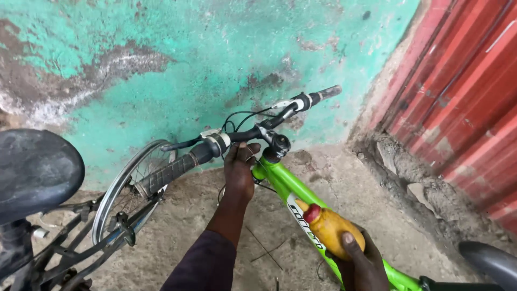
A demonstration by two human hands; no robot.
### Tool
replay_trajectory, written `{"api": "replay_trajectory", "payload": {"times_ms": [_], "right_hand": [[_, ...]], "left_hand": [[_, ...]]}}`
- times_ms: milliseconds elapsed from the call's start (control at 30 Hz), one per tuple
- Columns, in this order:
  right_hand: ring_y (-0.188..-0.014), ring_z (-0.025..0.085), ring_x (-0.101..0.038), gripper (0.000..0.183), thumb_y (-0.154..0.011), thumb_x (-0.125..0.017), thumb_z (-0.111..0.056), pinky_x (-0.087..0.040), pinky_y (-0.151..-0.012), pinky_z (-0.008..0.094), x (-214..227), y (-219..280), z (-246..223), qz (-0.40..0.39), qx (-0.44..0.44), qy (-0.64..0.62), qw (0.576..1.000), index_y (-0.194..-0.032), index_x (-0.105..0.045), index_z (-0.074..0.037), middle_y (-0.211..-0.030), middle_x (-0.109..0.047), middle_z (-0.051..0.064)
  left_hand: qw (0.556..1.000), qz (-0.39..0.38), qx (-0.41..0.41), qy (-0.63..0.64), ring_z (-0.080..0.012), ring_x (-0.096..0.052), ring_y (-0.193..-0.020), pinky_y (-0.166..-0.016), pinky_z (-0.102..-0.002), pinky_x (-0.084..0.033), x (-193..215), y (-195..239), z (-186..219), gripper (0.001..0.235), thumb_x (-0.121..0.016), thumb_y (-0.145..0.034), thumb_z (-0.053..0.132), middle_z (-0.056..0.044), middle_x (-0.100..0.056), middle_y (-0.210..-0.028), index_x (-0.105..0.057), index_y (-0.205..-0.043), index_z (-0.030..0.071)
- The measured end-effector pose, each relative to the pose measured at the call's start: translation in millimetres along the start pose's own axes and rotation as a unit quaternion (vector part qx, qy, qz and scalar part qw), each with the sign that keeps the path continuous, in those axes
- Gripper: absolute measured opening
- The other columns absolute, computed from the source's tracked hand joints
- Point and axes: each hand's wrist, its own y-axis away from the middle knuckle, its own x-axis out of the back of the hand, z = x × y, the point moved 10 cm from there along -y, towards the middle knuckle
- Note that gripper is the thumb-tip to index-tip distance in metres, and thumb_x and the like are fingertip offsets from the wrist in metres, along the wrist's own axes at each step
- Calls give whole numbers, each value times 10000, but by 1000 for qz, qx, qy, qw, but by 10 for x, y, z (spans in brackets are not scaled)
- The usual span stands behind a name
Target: The person lubricates the bicycle's gear and brake cables using a yellow squeeze bottle. They apply lubricant to the cable ends and the cable housing entry points near the rear derailleur and the handlebar stem. The person then manually pulls the cables to distribute the lubricant and adjusts the cable tension at the rear derailleur.
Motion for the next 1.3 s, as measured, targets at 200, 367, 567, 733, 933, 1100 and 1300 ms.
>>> {"api": "replay_trajectory", "payload": {"times_ms": [200,367,567,733,933,1100,1300], "right_hand": [[-1087,282,-591,441,-885,-622,-117,-495,-944,381,-784,17,-280,-5,18,-5,1000,-1287,-544,47,-1189,-614,194],[-1010,208,-632,474,-786,-782,-119,-559,-884,333,-1201,-149,-696,-39,202,152,967,-1187,-537,-59,-1113,-643,118],[-1081,260,-665,683,-723,-909,-143,-590,-921,387,-1964,-87,-1030,-134,384,287,867,-1244,-487,-14,-1130,-621,165],[-1064,385,-652,801,-667,-998,-170,-544,-903,487,-2149,-101,-1058,-126,467,346,804,-1292,-538,31,-1118,-589,221],[-1035,472,-666,784,-680,-1003,-174,-566,-855,511,-2313,-103,-992,-135,481,379,779,-1286,-551,32,-1132,-580,256],[-1032,471,-665,790,-683,-996,-171,-562,-838,519,-2239,-133,-934,-136,467,364,794,-1290,-541,50,-1147,-572,273],[-1060,394,-665,757,-713,-984,-172,-558,-861,484,-2230,-186,-817,-157,470,337,800,-1280,-531,43,-1129,-574,238]], "left_hand": [[999,-1,-44,-4,-145,-582,-670,-613,-319,-451,91,256,130,253,-613,-1016,248,-22,-601,-703,-754,-1080,49],[995,13,-1,98,-134,-573,-731,-662,-300,-415,206,299,11,353,-681,-966,319,-9,-672,-877,-771,-1106,7],[998,22,37,45,-147,-578,-824,-734,-310,-431,4,294,118,284,-559,-1057,198,-46,-655,-982,-716,-1231,38],[989,-11,63,135,-197,-685,-920,-843,-332,-483,-107,202,-22,325,-508,-1081,216,-93,-747,-1044,-648,-1335,68],[989,-8,33,143,-194,-702,-732,-658,-262,-546,44,131,-59,240,-633,-1034,171,-125,-720,-839,-733,-1161,-6],[992,-4,-3,125,-190,-708,-753,-713,-271,-570,109,121,-182,223,-655,-1018,116,-145,-734,-856,-743,-1185,-3],[991,-10,-29,134,-134,-658,-777,-734,-224,-541,36,375,82,282,-588,-1039,56,-129,-709,-870,-690,-1285,-37]]}}
